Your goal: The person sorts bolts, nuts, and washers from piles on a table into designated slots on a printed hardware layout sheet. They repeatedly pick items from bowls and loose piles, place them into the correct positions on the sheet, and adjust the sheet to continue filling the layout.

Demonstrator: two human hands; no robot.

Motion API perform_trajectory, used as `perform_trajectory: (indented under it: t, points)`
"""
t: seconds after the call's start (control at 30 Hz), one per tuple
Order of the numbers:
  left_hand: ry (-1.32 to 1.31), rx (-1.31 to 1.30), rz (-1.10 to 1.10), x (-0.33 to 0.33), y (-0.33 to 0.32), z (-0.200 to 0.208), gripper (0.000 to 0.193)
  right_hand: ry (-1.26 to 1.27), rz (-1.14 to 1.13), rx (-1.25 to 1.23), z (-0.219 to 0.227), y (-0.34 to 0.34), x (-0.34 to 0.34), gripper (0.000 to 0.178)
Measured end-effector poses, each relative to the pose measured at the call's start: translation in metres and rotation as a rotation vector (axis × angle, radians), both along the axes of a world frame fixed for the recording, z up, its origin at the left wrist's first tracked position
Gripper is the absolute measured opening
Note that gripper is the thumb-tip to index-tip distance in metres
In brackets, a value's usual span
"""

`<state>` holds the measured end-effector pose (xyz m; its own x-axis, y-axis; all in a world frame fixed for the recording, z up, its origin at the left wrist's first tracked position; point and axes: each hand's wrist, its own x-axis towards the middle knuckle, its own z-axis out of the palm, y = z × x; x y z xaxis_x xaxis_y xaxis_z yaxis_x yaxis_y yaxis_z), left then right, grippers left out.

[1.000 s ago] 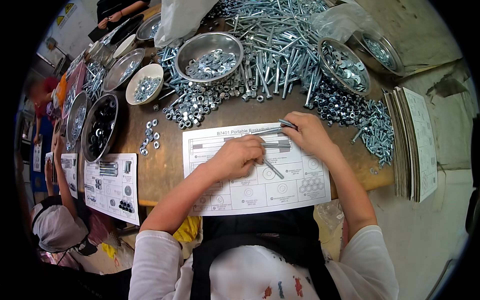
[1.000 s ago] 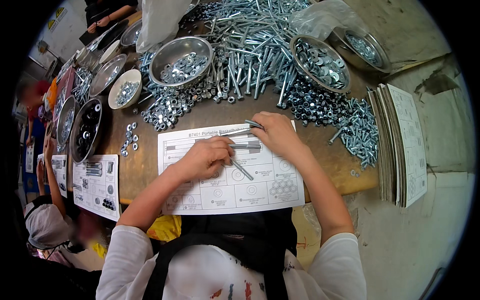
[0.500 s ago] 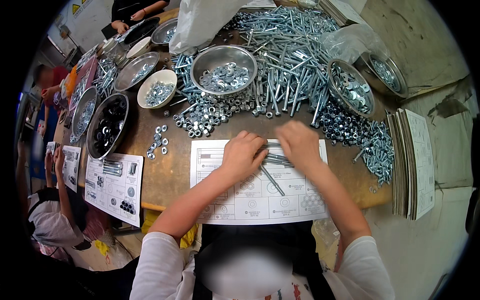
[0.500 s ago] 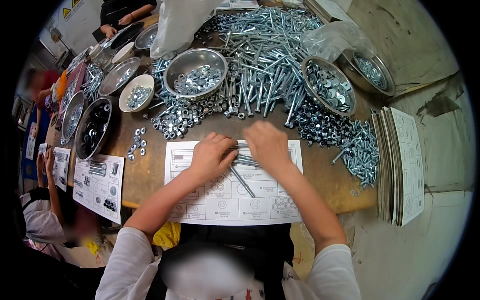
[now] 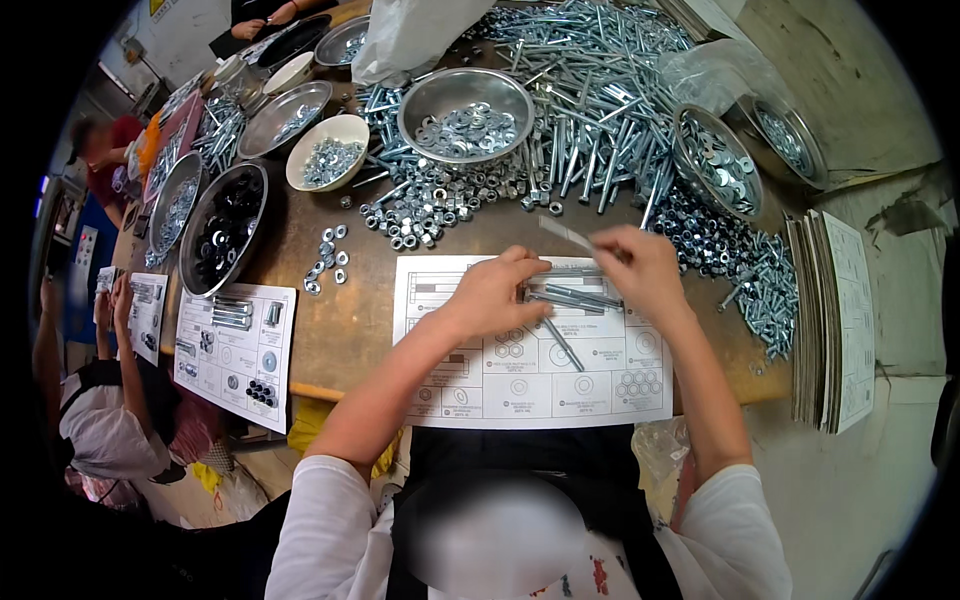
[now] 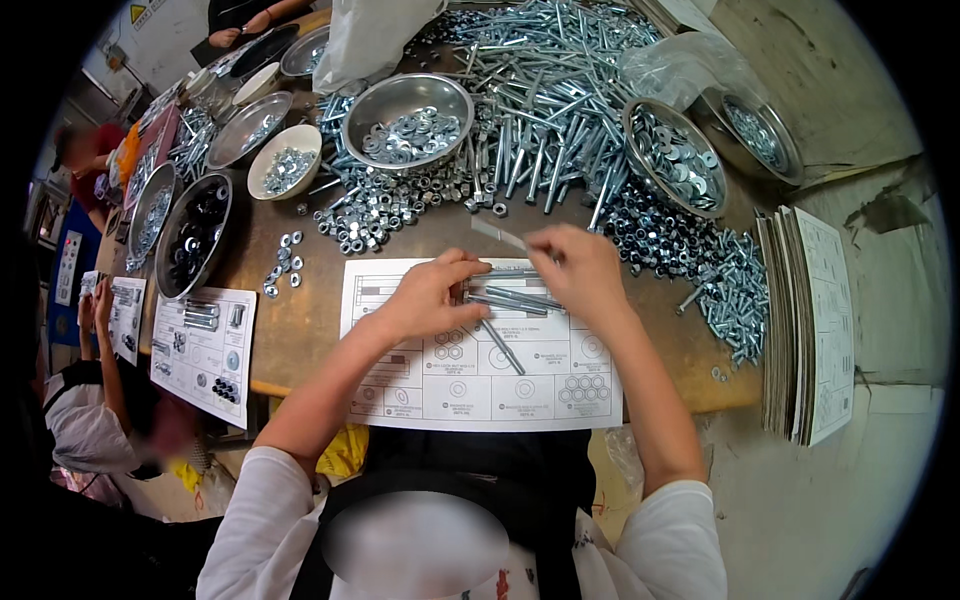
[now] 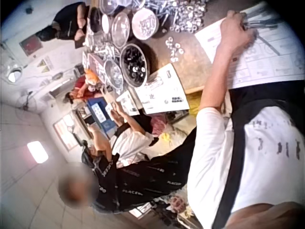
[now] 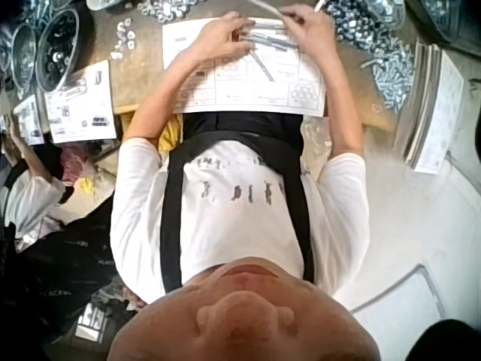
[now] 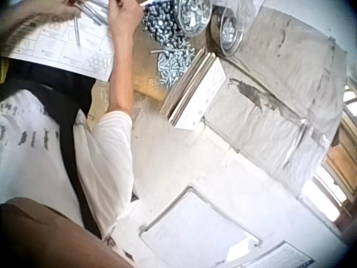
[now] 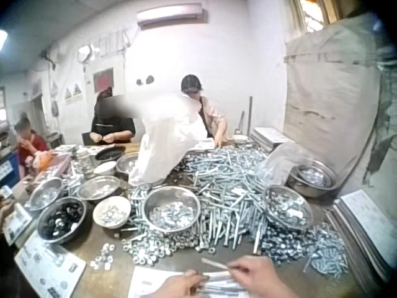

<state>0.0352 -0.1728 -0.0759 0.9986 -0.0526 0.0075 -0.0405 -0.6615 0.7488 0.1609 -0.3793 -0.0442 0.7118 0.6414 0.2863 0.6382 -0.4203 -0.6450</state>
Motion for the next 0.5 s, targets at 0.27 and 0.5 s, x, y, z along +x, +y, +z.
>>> perform_trajectory:
  t: [0.27,0.5]
  points:
    - [-0.144,0.297,-0.037,-0.009,-0.014,-0.004,0.084,-0.216,0.093,-0.100,-0.020,-0.053,-0.055,0.007]
    - [-0.236,0.245,0.098,-0.007,-0.027,-0.014,0.054,-0.167,-0.077,-0.063,-0.030,-0.047,-0.057,0.025]
